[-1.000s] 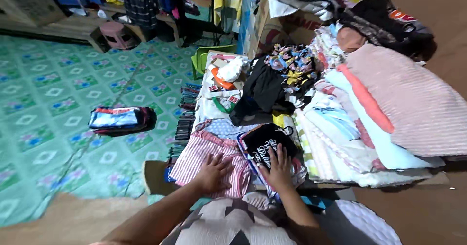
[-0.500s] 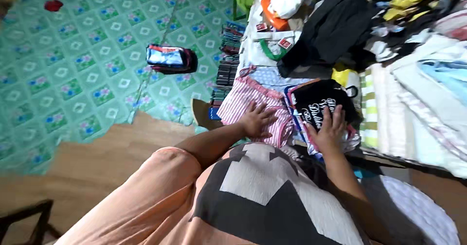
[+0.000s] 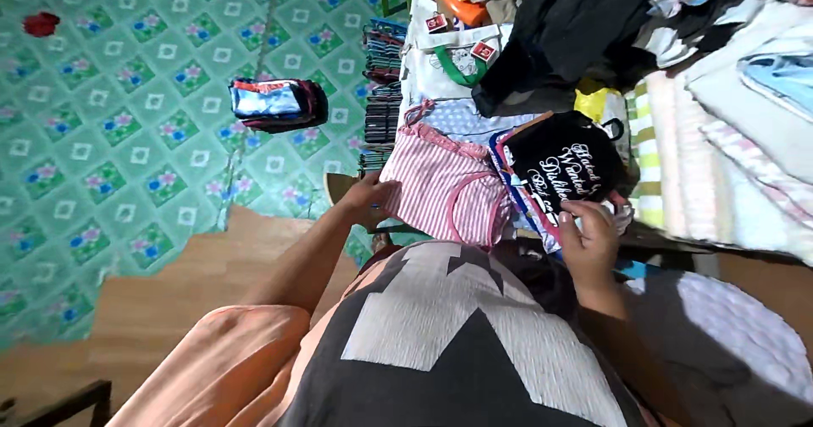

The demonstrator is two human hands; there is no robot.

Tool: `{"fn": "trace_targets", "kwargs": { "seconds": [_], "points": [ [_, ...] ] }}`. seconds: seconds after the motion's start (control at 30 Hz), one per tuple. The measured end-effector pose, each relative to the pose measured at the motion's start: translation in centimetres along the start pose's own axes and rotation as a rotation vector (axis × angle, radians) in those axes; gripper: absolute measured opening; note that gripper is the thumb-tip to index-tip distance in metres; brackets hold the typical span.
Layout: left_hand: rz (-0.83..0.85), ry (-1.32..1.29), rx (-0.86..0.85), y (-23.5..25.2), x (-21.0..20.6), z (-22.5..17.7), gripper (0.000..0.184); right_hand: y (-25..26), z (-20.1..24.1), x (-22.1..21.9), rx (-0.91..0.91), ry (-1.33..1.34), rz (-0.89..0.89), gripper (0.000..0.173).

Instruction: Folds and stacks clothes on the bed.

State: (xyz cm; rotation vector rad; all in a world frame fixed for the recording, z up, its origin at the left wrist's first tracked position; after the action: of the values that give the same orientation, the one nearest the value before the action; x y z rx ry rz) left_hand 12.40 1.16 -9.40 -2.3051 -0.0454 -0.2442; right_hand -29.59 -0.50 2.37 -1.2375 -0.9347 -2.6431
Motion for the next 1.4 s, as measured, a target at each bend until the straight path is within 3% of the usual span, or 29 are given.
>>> {"fn": "trace_targets", "kwargs": {
  "seconds": [0.07,0.17,0.27,0.37,0.47,0.57,0.67,0.77,0.83,0.9,1.0,1.07,1.2,1.3,1.4],
  "points": [
    [0.133,-0.102,0.061,-0.3,-0.5,0.8,0.052,-1.1,0.3,-0.6,-0.077,0.048,0.013,0.024],
    [0.26,-0.255,0.084,0.9,-0.7,1.4,0.051,-3.0,-0.5,-0.4,-0.351,0.124,-0.079,0.023],
    [0.245,-0.231,0.099,2.0,-0.4,0.8,0.052,-4.8,-1.6,0.3,-0.641,0.29,-0.291,0.022],
    [0.228,-0.107,0.069,2.8,0.3,0.1,0.056,-6.6,-2.7,0.0,-0.795,0.438,-0.475,0.019],
    [0.245,-0.039,0.087,3.0,0.6,-0.5,0.063,-8.0,-2.8,-0.7,-0.888,0.441,-0.549,0.021],
    [0.143,0.088,0.085,3.5,0.6,-0.7,0.071,-8.9,-2.6,-1.1,-0.958,0.392,-0.563,0.028],
    [-0.091,0.313,-0.082,3.8,1.0,-1.2,0.093,-9.3,-2.8,-1.4,-1.03,0.349,-0.59,0.044],
    [-0.243,0.477,-0.415,2.8,0.5,-4.8,0.089,-10.0,-3.2,-1.5,-1.214,0.566,-0.659,0.074],
    [-0.158,0.49,-0.576,2.3,-1.4,-8.8,0.076,-10.2,-4.1,-1.8,-1.305,0.756,-0.663,0.079],
    [0.054,0.485,-0.611,2.3,-4.7,-12.8,0.06,-10.5,-5.3,-2.2,-1.349,0.825,-0.647,0.076],
    [0.344,0.343,-0.464,2.9,-10.8,-17.2,0.064,-10.5,-6.3,-2.8,-1.348,0.928,-0.716,0.055],
    [0.355,0.32,-0.384,3.4,-14.4,-19.0,0.069,-10.0,-6.5,-2.8,-1.299,1.088,-0.713,0.039],
    [0.31,0.277,-0.213,2.7,-19.1,-22.1,0.054,-9.4,-6.6,-1.1,-1.362,1.223,-0.547,0.033],
    [0.535,0.247,-0.143,8.3,-19.9,-21.2,0.059,-8.7,-7.2,-0.1,-1.417,1.345,-0.503,0.039],
    [0.67,0.185,0.059,8.4,-20.6,-21.1,0.057,-8.3,-8.4,-0.8,-1.388,1.446,-0.459,0.039]
  ]
}}
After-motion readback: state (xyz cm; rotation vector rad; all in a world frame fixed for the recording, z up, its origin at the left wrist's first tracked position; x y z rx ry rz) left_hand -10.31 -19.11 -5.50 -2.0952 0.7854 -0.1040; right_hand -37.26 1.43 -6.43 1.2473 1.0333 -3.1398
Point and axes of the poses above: each hand's wrist, its own y-axis towards the middle knuckle, its own x-axis out of the back of the hand, z = x × y, the point moved 4 cm from there along y, towards the middle knuckle, and after that the axes turned 8 degrees about x, right-handed, at the moved point
